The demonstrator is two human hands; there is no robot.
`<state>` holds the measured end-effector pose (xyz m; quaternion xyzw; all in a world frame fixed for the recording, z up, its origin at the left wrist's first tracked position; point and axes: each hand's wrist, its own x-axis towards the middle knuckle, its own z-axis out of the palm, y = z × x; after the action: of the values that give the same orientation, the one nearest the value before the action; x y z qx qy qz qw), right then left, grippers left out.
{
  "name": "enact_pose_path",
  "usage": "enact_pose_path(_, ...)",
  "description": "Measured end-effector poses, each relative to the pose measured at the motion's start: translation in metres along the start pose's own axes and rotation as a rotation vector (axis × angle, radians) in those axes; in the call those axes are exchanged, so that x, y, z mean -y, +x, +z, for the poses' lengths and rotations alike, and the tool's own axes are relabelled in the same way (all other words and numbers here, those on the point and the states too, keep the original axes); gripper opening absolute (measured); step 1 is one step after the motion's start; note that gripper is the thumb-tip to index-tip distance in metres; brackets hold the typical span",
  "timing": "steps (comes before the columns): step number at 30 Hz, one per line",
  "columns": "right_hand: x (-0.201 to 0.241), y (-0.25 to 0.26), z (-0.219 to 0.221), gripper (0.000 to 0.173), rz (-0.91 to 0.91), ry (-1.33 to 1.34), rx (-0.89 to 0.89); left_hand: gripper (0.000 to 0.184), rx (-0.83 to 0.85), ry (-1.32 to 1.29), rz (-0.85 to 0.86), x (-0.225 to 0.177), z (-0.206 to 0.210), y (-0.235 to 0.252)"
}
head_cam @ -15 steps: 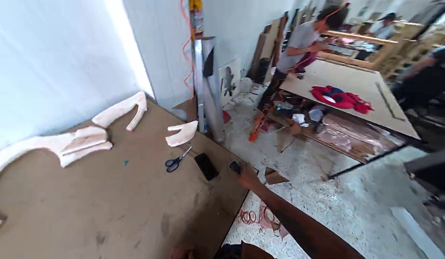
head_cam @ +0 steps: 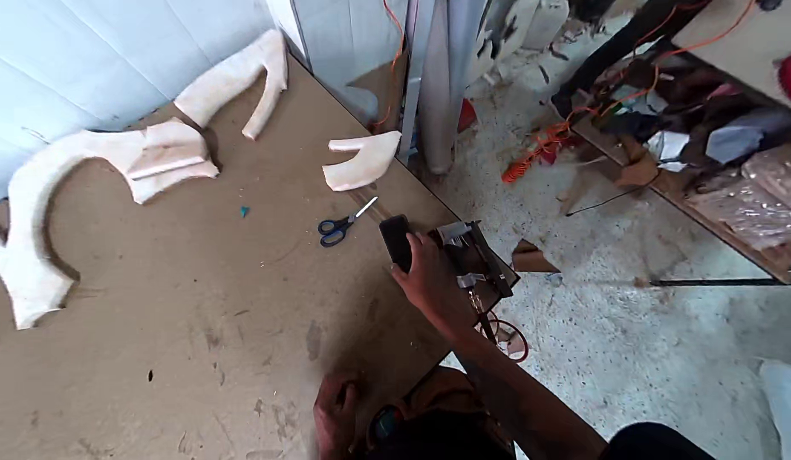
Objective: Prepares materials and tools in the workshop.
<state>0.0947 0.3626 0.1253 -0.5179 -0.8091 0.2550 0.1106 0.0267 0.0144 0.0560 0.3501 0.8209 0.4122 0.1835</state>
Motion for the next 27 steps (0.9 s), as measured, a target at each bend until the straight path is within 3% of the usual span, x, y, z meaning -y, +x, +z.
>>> enact_pose_path(3,-0.004,0.022,0.042,0.095,0.029,-0.047,-0.056,0.018,0.015,-0.040,-0.065,-0.002,-0.008,0.014)
enact_pose_path(9,-0.017,0.021,0.045,0.096,0.006,-0.041,-0.033,0.021,-0.045,-0.194,-0.194,-0.011,-0.011,0.044)
enact_pose_path(15,-0.023,0.016,0.045,0.099,0.055,-0.021,-0.048,0.020,0.011,-0.238,-0.201,-0.028,-0.004,0.100)
enact_pose_path(18,-0.023,0.018,0.045,0.090,0.030,-0.031,-0.021,0.019,0.038,-0.173,-0.130,-0.040,0.000,0.152)
enact_pose_path(22,-0.023,0.021,0.044,0.090,0.032,-0.085,0.013,0.024,0.040,0.031,0.090,-0.056,0.007,0.260)
enact_pose_path(25,-0.022,0.018,0.035,0.097,0.031,-0.003,0.040,0.043,0.064,0.243,0.155,-0.067,0.019,0.333)
enact_pose_path(27,-0.023,0.009,0.025,0.102,0.030,0.059,0.059,0.063,0.138,0.442,0.141,-0.067,0.027,0.356)
